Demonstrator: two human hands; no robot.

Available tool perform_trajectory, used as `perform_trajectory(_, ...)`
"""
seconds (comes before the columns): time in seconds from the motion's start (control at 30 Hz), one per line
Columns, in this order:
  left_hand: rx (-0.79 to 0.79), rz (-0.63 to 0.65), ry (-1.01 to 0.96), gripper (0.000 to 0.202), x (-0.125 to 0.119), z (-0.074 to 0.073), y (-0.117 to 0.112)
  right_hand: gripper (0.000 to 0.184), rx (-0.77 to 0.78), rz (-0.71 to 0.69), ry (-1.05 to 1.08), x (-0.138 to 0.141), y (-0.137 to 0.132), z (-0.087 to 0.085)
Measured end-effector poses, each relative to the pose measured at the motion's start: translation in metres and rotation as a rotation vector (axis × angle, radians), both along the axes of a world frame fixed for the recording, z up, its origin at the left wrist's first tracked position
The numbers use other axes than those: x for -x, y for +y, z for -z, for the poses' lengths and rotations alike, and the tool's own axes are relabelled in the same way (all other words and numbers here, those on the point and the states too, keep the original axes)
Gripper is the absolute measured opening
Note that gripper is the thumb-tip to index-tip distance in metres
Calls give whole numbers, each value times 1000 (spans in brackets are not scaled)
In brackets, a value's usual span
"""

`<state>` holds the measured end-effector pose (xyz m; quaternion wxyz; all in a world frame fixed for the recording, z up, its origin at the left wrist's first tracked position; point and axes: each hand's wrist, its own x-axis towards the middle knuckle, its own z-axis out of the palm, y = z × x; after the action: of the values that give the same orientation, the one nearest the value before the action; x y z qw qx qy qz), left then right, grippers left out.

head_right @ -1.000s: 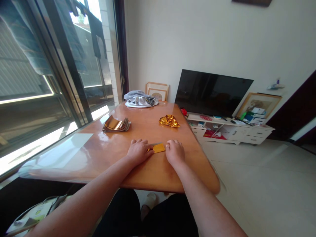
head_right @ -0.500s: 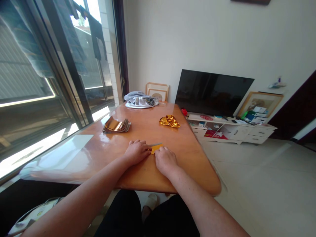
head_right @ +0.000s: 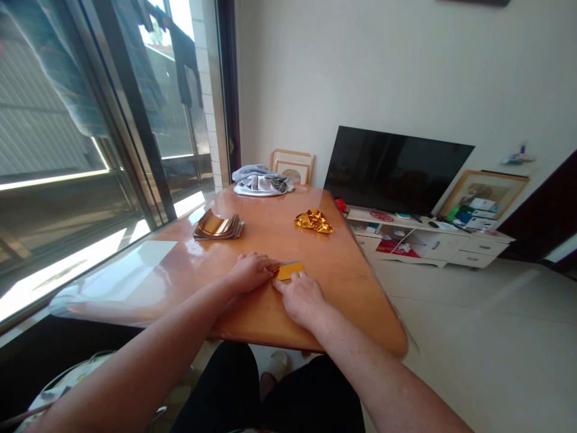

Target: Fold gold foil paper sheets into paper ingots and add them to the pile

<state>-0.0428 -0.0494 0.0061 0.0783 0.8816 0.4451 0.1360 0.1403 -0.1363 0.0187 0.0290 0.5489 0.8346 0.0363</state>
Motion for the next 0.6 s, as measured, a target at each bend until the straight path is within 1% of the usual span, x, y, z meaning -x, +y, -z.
perform_trajectory(0.13, -8, -16, -9, 34, -2, 2, 1, 42, -6, -26, 5, -2, -1, -7)
perform_trajectory(0.2, -17, -21, -12, 34, -4, 4, 2, 42, -27, -42, 21, -4, -2, -8)
perform_trajectory(0.27, -28, -22, -12, 34, -5, 5, 2, 41, -54, -39, 40, -5, -2, -5)
perform_trajectory(0.43, -54, -7, 3, 29, -5, 7, -2, 36, -78, 52, 91, -9, 4, 6)
perform_trajectory(0.6, -78, 24, 18, 28, -3, 4, -4, 38, -115, 64, 142, -19, 9, 10)
